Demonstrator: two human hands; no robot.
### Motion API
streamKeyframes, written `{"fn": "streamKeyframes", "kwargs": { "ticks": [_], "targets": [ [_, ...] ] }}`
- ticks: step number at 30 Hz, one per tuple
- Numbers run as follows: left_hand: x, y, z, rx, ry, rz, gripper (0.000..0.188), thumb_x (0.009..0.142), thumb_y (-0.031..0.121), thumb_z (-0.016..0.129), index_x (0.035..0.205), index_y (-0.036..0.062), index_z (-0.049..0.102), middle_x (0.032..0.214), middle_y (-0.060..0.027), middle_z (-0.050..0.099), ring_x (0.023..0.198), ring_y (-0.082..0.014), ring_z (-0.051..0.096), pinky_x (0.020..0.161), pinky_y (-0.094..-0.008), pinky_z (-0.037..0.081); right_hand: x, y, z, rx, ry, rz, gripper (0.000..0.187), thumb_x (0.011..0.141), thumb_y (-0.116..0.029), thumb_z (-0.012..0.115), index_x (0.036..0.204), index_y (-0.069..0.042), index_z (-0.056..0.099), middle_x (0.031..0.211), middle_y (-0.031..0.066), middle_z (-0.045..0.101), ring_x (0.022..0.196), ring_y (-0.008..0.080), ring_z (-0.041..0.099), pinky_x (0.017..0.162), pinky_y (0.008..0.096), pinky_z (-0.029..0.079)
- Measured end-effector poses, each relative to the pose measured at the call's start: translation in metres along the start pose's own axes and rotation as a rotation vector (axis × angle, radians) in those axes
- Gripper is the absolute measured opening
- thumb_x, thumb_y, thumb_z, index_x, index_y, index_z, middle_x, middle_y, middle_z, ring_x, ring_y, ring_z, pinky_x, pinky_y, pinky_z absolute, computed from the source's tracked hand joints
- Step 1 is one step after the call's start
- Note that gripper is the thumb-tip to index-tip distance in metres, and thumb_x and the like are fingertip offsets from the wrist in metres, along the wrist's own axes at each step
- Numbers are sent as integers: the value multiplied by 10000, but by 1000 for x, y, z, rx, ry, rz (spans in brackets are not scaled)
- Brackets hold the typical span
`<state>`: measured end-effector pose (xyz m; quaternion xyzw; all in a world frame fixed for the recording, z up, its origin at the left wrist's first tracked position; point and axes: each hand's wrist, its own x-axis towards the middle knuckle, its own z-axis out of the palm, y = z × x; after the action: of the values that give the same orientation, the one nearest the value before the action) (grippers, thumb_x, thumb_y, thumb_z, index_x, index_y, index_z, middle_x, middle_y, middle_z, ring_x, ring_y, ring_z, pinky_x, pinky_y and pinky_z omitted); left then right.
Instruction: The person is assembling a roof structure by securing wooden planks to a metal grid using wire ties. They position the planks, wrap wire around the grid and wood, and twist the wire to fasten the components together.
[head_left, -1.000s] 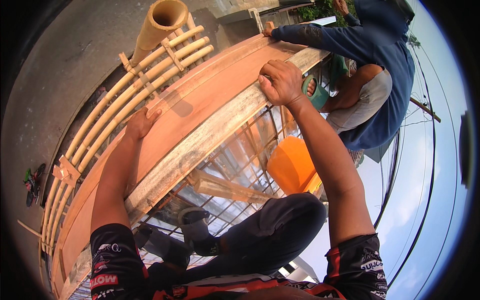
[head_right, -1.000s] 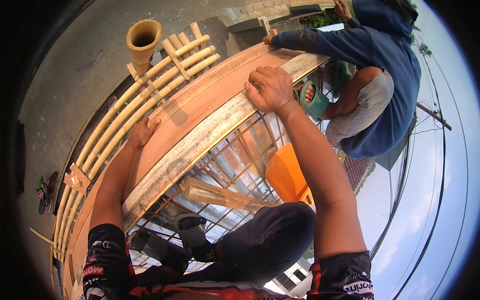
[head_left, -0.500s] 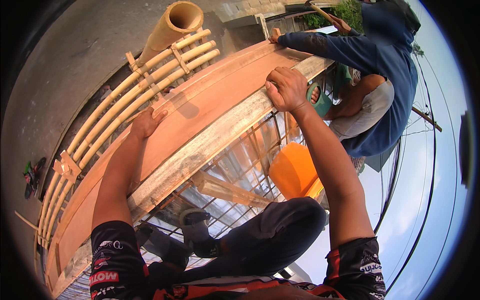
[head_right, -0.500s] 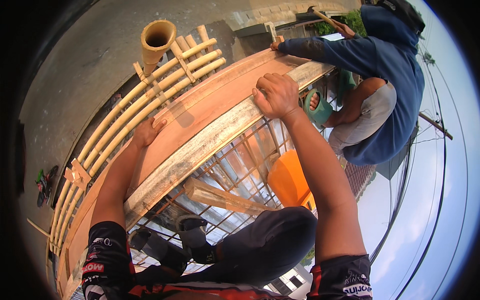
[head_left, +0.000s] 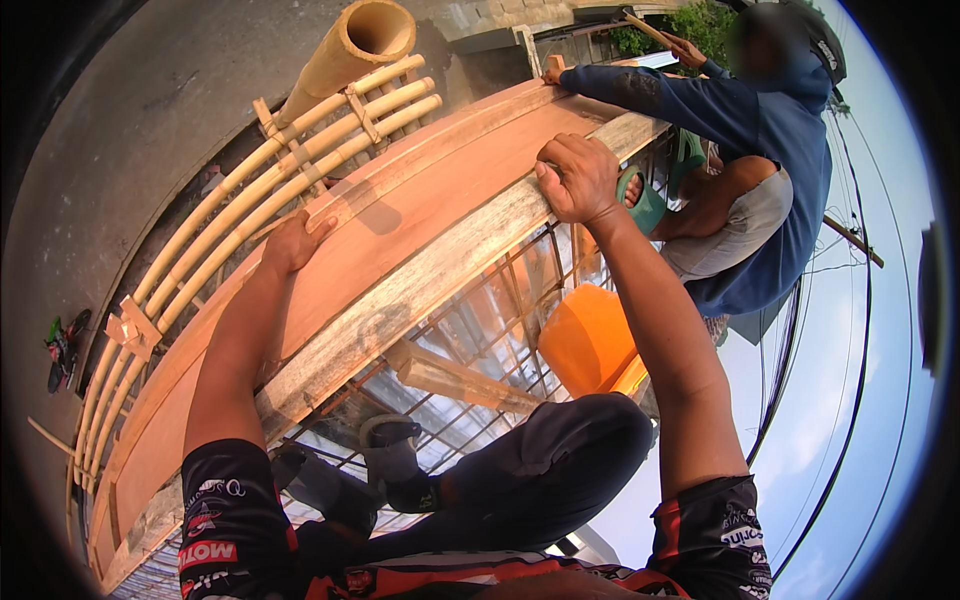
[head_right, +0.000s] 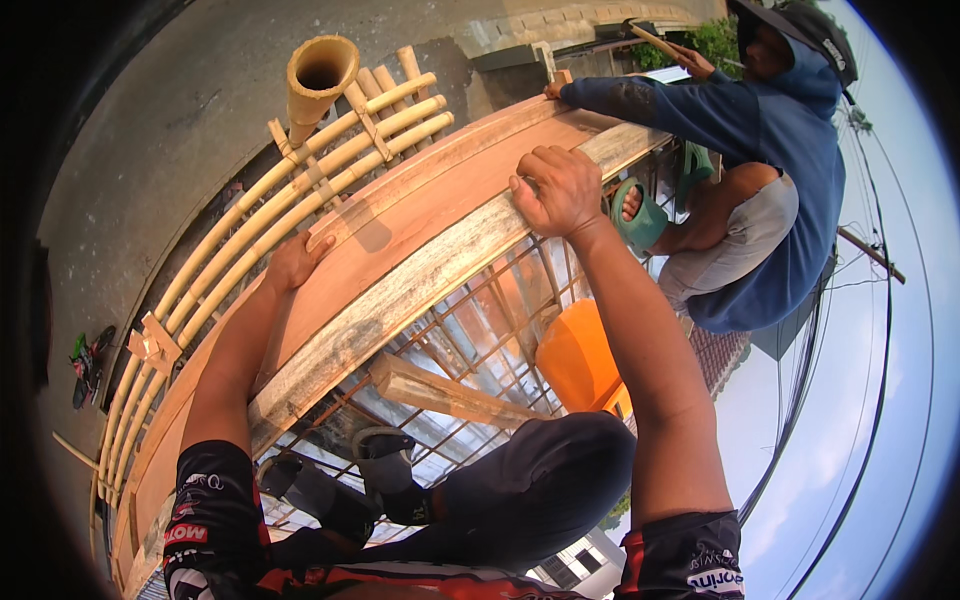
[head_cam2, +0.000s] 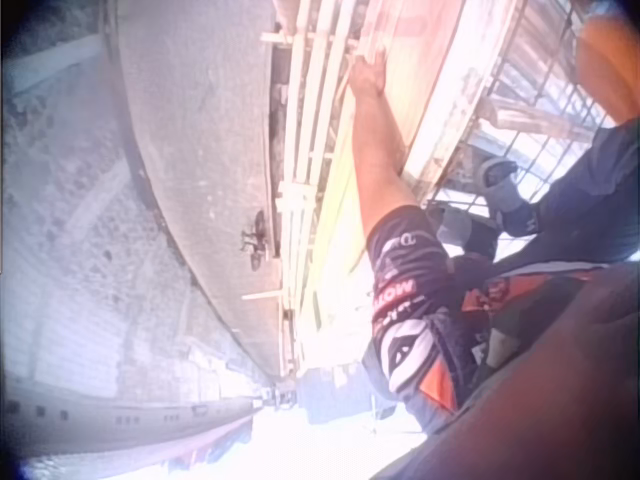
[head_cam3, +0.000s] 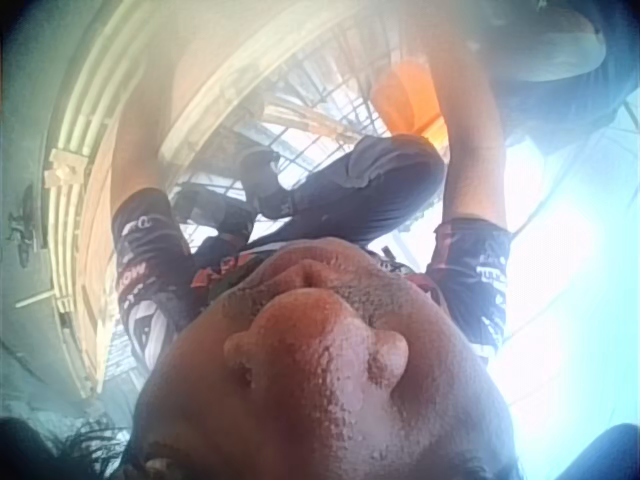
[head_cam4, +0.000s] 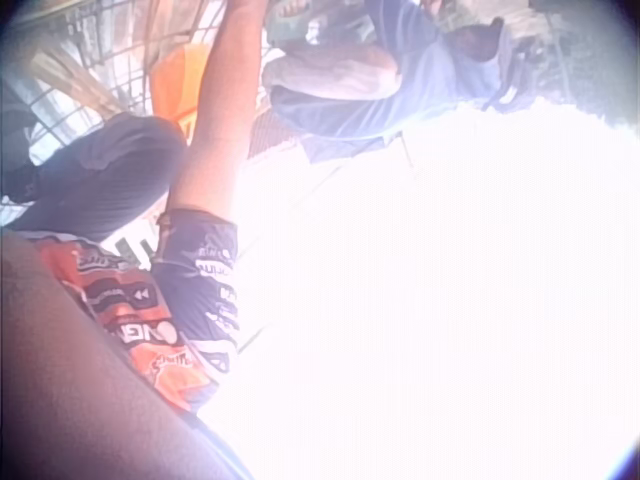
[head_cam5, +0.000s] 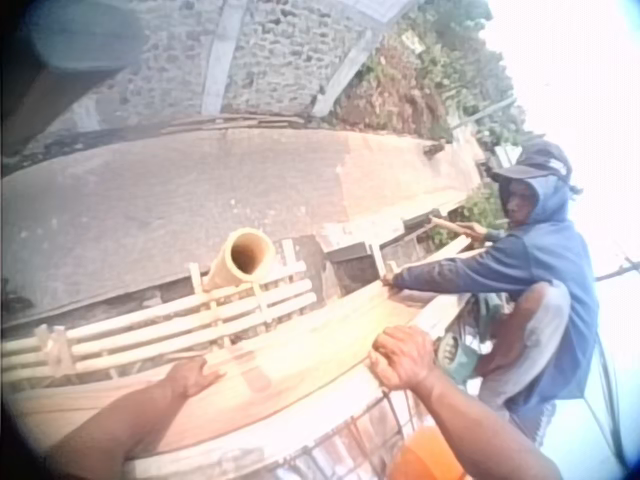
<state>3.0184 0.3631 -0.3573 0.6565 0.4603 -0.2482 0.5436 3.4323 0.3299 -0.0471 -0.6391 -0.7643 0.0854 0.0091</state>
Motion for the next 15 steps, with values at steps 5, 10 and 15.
{"fn": "streamKeyframes", "kwargs": {
  "ticks": [5, 10, 15],
  "targets": [
    [-1, -2, 1, 3, 17, -2, 1060, 987, 853, 512, 1566, -34, 542, 1534, -292, 623, 1456, -401, 589, 1220, -485, 457, 1, -3, 3, 5, -6, 5, 218, 906, -317, 676, 798, -130, 656, 752, 63, 604, 710, 311, 626, 663, 433, 462],
    [-5, -10, 0, -28, 31, 11, 1094, 961, 881, 522, 1551, -40, 576, 1505, -292, 649, 1431, -405, 614, 1214, -497, 463, 9, -8, 1, 13, -79, 1, 198, 934, -288, 656, 853, -108, 670, 797, 95, 621, 761, 344, 632, 699, 448, 458],
    [-13, 7, -11, 2, -9, -12, 1069, 946, 917, 476, 1508, 19, 617, 1431, -276, 686, 1393, -423, 629, 1198, -514, 494, -2, -10, -2, -3, -78, -6, 263, 1017, -294, 564, 936, -72, 682, 860, 125, 644, 812, 385, 638, 712, 458, 440]
  ]
}}
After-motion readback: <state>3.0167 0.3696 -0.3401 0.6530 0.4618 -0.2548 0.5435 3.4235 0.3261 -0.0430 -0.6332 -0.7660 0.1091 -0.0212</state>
